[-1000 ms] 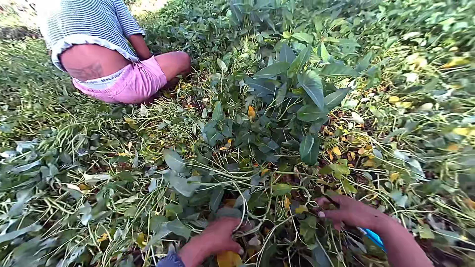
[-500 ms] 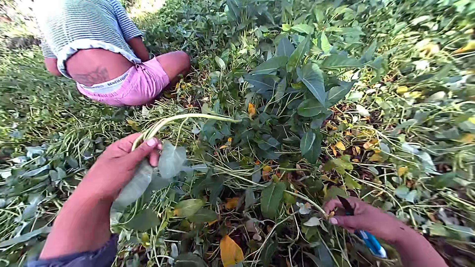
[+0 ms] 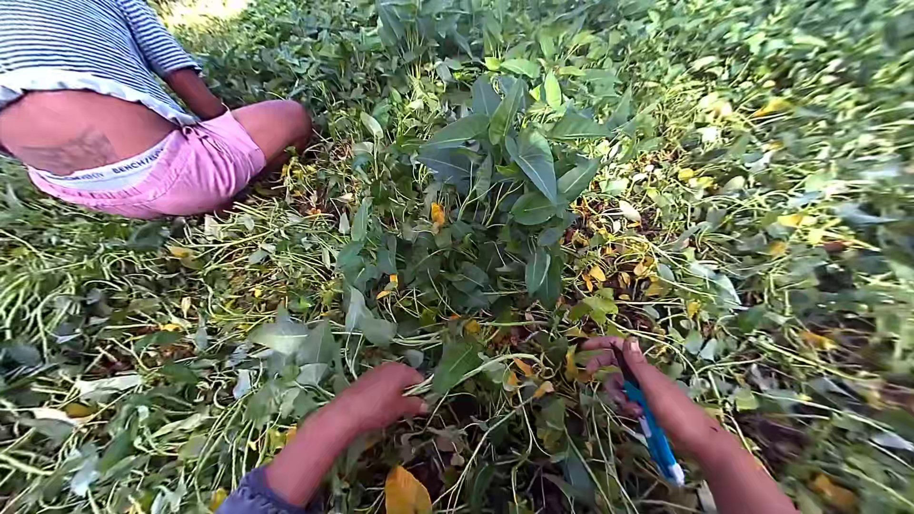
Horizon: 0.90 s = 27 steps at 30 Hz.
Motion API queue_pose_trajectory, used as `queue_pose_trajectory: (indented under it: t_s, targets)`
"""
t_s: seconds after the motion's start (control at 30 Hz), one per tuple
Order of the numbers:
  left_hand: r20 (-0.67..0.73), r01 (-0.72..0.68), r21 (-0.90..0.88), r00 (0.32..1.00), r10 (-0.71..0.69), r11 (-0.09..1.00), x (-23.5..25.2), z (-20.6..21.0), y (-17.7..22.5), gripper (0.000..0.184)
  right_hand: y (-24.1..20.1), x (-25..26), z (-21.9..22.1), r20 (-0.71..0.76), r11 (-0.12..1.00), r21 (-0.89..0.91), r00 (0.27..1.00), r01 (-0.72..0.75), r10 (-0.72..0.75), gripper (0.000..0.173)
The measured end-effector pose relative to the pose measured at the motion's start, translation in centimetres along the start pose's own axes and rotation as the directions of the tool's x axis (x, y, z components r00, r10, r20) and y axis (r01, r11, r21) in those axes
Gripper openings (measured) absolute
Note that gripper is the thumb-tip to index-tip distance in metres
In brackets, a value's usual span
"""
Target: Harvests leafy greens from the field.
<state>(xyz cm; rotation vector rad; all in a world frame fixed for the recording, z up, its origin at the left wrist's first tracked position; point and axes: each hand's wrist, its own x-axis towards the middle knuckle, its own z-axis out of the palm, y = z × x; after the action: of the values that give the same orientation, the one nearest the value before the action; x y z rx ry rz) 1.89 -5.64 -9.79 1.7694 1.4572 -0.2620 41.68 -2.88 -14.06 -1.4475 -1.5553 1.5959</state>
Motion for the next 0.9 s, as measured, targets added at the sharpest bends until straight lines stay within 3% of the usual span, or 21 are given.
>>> queue_pose_trajectory:
  t_s: [0.1,0.23,0.3,0.4,0.47,0.5,0.53,0.6,0.67,0.73,0.8,0.83,0.9]
  targets:
    - [-0.051,0.046,0.013,0.998,-0.045,0.999,-4.1,-2.7,0.9,0.029,-2.0,1.2,2.1,0.138,0.992,0.011,0.983,-0.127,0.124,0.061]
    - [-0.087,-0.007,-0.032,0.996,0.004,0.999,-6.9,-3.8,2.7,0.027,-2.3,3.6,7.5,0.415,0.973,-0.037,0.883,-0.226,0.221,0.057]
    - [-0.087,-0.023,-0.075,0.996,0.016,0.997,-7.7,-3.7,2.7,0.025,-1.9,4.0,9.9,0.410,0.962,-0.159,0.872,-0.220,0.268,0.058]
    - [-0.055,0.002,-0.136,0.998,-0.010,0.991,-8.3,-3.4,1.1,0.024,-0.8,4.4,11.1,0.209,0.924,-0.348,0.949,-0.156,0.238,0.060]
    - [-0.129,-0.001,-0.231,0.991,-0.030,0.973,-9.2,-3.4,-1.2,0.022,-0.7,4.9,9.5,0.147,0.911,-0.382,0.963,-0.157,0.228,0.059]
    - [-0.226,-0.013,-0.300,0.972,-0.058,0.954,-10.0,-3.6,-2.5,0.020,-1.2,5.0,8.0,0.193,0.920,-0.370,0.958,-0.129,0.213,0.056]
    - [-0.348,-0.039,-0.379,0.932,-0.104,0.925,-11.0,-4.0,-3.7,0.015,-2.3,5.0,6.4,0.270,0.947,-0.312,0.947,-0.082,0.171,0.053]
    - [-0.568,-0.122,-0.529,0.786,-0.244,0.840,-13.8,-4.9,-5.2,0.011,-5.3,4.9,3.3,0.370,0.989,-0.145,0.927,-0.012,0.065,0.054]
    - [-0.723,-0.209,-0.563,0.594,-0.354,0.800,-15.9,-6.3,-5.7,0.020,-7.7,6.2,1.6,0.240,0.993,-0.105,0.970,0.057,-0.031,0.055]
    - [-0.842,-0.238,-0.487,0.382,-0.380,0.840,-16.4,-7.9,-5.5,0.019,-8.1,9.3,1.6,0.089,0.959,-0.282,0.996,0.028,-0.003,0.056]
    - [-0.936,-0.157,-0.326,0.196,-0.294,0.932,-14.9,-8.8,-3.6,0.016,-5.8,12.9,2.6,0.085,0.897,-0.432,0.986,-0.095,0.145,0.065]
    - [-0.967,-0.091,-0.227,0.141,-0.213,0.970,-13.4,-8.7,-2.0,0.019,-4.6,13.8,3.5,0.111,0.865,-0.479,0.967,-0.149,0.228,0.068]
    - [-0.992,0.005,-0.008,0.128,-0.009,1.000,-8.8,-7.2,0.3,0.021,-3.2,13.4,4.8,0.122,0.828,-0.528,0.948,-0.190,0.295,0.068]
